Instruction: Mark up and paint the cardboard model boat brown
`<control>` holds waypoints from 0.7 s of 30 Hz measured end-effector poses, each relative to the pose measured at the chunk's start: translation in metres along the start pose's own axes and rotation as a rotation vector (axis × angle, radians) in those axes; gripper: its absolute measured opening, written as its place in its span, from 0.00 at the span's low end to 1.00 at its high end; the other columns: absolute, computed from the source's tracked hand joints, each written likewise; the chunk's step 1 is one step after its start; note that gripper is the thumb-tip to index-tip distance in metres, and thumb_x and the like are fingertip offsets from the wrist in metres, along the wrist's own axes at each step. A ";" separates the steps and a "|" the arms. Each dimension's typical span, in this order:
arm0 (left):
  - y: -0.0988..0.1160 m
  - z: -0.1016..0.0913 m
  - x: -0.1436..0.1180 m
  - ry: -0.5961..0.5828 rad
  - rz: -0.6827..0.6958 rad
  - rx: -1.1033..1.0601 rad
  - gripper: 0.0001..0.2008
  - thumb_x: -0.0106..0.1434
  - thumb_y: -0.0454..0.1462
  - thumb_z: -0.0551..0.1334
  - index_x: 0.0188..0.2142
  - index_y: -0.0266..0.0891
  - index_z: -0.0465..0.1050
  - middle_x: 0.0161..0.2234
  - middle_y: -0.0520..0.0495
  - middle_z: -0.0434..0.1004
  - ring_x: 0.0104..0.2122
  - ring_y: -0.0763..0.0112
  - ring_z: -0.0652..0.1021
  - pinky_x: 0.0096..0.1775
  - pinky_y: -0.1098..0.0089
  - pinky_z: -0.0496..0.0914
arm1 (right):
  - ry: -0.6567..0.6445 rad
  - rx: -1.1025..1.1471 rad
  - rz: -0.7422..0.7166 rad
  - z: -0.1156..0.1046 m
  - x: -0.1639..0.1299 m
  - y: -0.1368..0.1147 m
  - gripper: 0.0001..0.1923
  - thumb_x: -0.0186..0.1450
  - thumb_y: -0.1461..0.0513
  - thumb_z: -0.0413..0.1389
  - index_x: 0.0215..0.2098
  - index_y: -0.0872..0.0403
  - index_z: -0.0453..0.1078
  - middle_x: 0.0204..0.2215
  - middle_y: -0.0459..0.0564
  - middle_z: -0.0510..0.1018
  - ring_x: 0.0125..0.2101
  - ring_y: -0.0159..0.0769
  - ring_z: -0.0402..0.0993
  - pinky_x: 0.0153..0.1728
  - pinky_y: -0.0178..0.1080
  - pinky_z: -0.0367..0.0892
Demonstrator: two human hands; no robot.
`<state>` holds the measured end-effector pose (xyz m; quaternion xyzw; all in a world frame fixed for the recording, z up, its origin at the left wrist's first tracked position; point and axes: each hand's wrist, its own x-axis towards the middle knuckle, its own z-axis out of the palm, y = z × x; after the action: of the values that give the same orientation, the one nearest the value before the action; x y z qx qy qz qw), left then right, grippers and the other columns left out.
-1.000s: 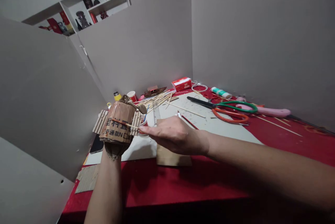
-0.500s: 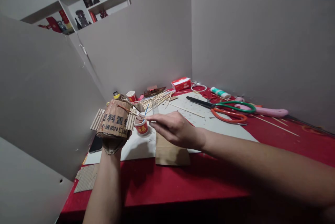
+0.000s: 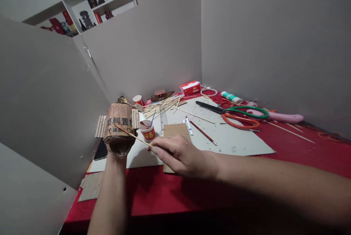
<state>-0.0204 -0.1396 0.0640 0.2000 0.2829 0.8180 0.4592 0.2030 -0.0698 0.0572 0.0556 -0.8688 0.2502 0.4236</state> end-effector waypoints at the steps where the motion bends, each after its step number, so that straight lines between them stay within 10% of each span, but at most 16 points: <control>1: -0.001 0.001 -0.001 -0.007 0.039 0.022 0.18 0.64 0.48 0.57 0.45 0.42 0.77 0.38 0.43 0.81 0.34 0.57 0.81 0.33 0.58 0.77 | 0.010 0.034 0.043 0.001 0.000 -0.002 0.12 0.72 0.63 0.46 0.38 0.57 0.70 0.24 0.48 0.75 0.23 0.30 0.69 0.27 0.32 0.62; 11: -0.010 0.017 -0.005 -0.052 0.202 0.073 0.13 0.62 0.47 0.60 0.34 0.42 0.78 0.34 0.46 0.81 0.33 0.63 0.80 0.35 0.63 0.77 | -0.027 0.152 0.255 0.014 -0.003 -0.005 0.11 0.71 0.61 0.45 0.35 0.54 0.67 0.26 0.47 0.72 0.26 0.31 0.68 0.30 0.33 0.62; 21: 0.002 -0.024 0.004 -0.059 0.426 0.169 0.32 0.45 0.59 0.69 0.47 0.47 0.75 0.52 0.43 0.77 0.52 0.51 0.75 0.42 0.58 0.76 | 0.139 0.199 0.283 -0.023 0.019 0.006 0.13 0.70 0.59 0.49 0.36 0.57 0.74 0.25 0.45 0.74 0.25 0.29 0.68 0.29 0.33 0.62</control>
<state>-0.0377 -0.1437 0.0469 0.3166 0.2882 0.8637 0.2660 0.2052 -0.0514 0.0810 -0.0429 -0.8075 0.3952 0.4358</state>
